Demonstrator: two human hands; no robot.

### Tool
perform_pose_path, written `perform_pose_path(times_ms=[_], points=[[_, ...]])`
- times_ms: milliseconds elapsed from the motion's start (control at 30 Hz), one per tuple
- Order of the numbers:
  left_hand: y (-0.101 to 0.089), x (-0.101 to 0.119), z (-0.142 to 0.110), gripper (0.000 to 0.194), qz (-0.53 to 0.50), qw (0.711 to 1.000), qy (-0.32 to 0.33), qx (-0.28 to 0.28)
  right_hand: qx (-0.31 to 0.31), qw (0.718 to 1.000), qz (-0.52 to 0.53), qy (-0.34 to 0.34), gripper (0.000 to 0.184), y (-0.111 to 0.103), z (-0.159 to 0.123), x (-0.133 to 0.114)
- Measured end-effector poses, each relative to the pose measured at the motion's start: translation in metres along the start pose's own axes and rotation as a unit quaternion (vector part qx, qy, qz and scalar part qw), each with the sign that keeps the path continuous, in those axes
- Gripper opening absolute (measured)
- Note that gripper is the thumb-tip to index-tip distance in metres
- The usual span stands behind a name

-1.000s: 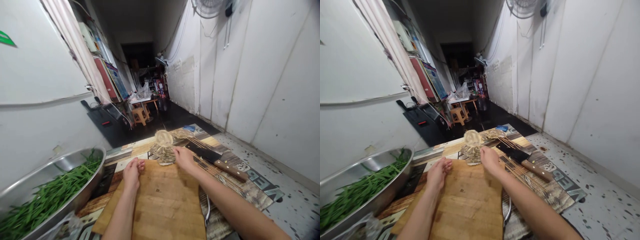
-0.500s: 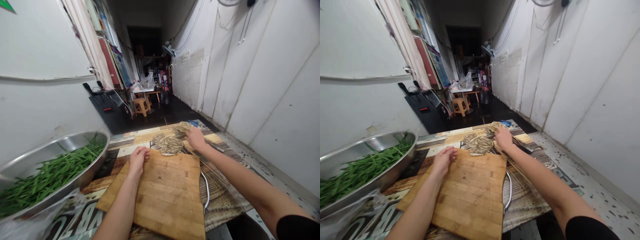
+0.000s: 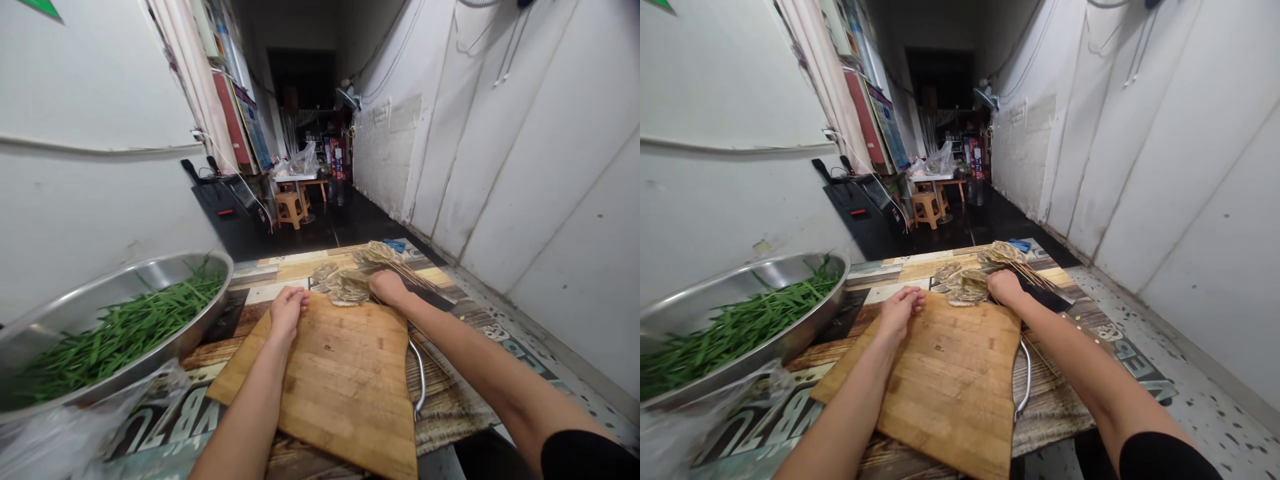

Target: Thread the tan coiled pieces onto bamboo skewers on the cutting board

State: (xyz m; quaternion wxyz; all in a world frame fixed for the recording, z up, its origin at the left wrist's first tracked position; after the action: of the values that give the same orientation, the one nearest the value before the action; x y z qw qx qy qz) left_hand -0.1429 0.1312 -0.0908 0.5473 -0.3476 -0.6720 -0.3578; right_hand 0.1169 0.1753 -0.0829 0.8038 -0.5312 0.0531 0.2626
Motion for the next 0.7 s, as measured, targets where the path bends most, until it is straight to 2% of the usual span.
perform_pose_path(times_ms=[167, 267, 367, 500, 567, 633, 700], points=[[0.0, 0.0, 0.0, 0.017, 0.005, 1.0, -0.003, -0.005, 0.061, 0.99, 0.098, 0.084, 0.025, -0.019, 0.009, 0.001], [0.005, 0.0, -0.003, 0.018, 0.003, 0.999, 0.013, -0.033, 0.061, 0.971, 0.197, 0.118, 0.029, -0.029, 0.005, -0.007], [0.014, 0.002, -0.012, 0.025, -0.028, 0.994, 0.005, -0.109, 0.047, 0.95, 0.281, 0.128, 0.034, -0.031, -0.005, -0.024], [0.025, 0.002, -0.027, 0.029, -0.104, 0.96, -0.091, -0.243, 0.032, 0.899, 0.416, 0.133, 0.034, -0.019, -0.022, -0.051], [0.026, 0.005, -0.029, 0.03, -0.124, 0.952, -0.088, -0.266, 0.016, 0.885, 0.447, 0.129, 0.031, -0.012, -0.029, -0.06], [0.023, 0.007, -0.027, 0.034, -0.128, 0.958, -0.059, -0.25, -0.006, 0.91, 0.403, 0.098, 0.03, -0.011, -0.037, -0.065], [0.021, 0.008, -0.023, 0.036, -0.124, 0.965, -0.027, -0.228, -0.015, 0.956, 0.288, 0.05, 0.03, -0.019, -0.047, -0.062]])
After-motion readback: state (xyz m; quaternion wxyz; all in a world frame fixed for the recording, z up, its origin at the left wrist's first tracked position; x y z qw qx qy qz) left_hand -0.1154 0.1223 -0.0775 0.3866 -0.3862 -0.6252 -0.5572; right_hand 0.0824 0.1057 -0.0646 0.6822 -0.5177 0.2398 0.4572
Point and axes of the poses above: each hand's wrist, its own z-axis towards the middle knuckle, its own y-axis out of the palm, x = y × z, the point moved 4 cm from there along z, towards the middle knuckle, and after that the axes turned 6 degrees about x, right-handed, at the moved point
